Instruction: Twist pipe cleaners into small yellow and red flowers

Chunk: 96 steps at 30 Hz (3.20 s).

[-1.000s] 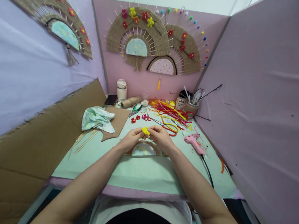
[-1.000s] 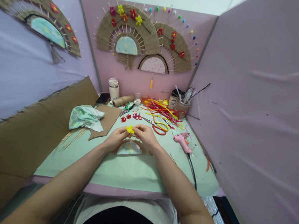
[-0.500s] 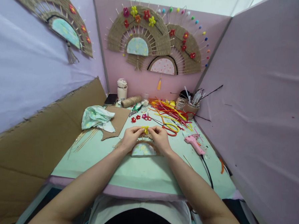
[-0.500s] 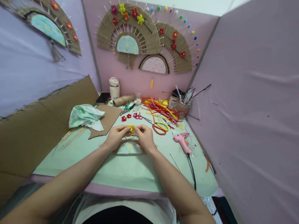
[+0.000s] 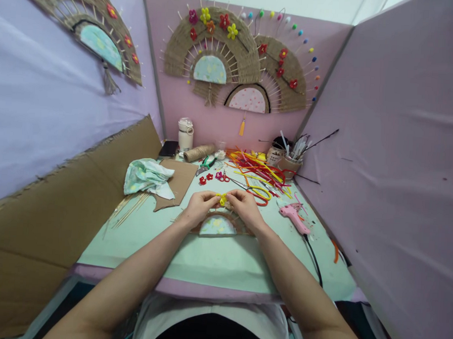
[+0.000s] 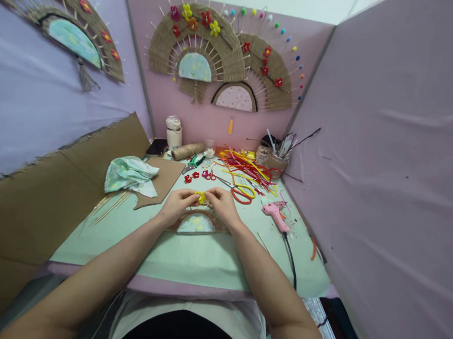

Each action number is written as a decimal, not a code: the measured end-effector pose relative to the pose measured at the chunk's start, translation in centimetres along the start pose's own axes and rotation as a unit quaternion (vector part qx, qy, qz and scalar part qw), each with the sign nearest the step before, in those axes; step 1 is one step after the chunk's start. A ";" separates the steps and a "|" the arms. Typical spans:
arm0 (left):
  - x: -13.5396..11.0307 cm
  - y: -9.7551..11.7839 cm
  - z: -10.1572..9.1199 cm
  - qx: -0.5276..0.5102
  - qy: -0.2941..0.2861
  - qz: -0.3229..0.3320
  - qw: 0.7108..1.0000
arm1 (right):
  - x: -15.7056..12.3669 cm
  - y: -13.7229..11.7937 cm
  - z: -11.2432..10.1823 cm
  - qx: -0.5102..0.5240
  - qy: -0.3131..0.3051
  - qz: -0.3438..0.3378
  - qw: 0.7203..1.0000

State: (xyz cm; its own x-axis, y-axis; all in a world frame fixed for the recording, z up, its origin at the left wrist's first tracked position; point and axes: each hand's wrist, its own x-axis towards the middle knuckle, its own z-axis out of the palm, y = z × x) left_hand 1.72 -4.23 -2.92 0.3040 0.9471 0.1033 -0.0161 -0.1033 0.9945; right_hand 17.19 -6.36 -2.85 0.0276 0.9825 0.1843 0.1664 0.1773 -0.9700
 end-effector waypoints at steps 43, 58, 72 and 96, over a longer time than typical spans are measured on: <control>-0.1 -0.5 0.2 0.043 -0.029 -0.008 0.999 | 0.1 0.4 -0.1 -0.098 -0.046 -0.049 0.993; 0.7 -1.4 -0.1 0.014 0.064 0.057 0.996 | -0.3 -0.2 0.7 -0.024 -0.029 0.033 0.999; -0.6 0.4 0.7 -0.082 0.032 -0.076 0.993 | -0.2 1.3 1.4 0.088 -0.006 0.105 0.991; 0.5 -0.5 -0.8 0.130 -0.057 0.109 0.984 | -0.1 -0.1 0.1 0.203 -0.111 0.159 0.960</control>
State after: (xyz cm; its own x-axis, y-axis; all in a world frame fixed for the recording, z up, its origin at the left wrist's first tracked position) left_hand 1.14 -3.45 -3.39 0.4259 0.8546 0.2970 0.1473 -0.3893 0.9092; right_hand 17.12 -6.44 -2.79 -0.2044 0.9706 -0.1268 -0.2151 -0.1709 -0.9615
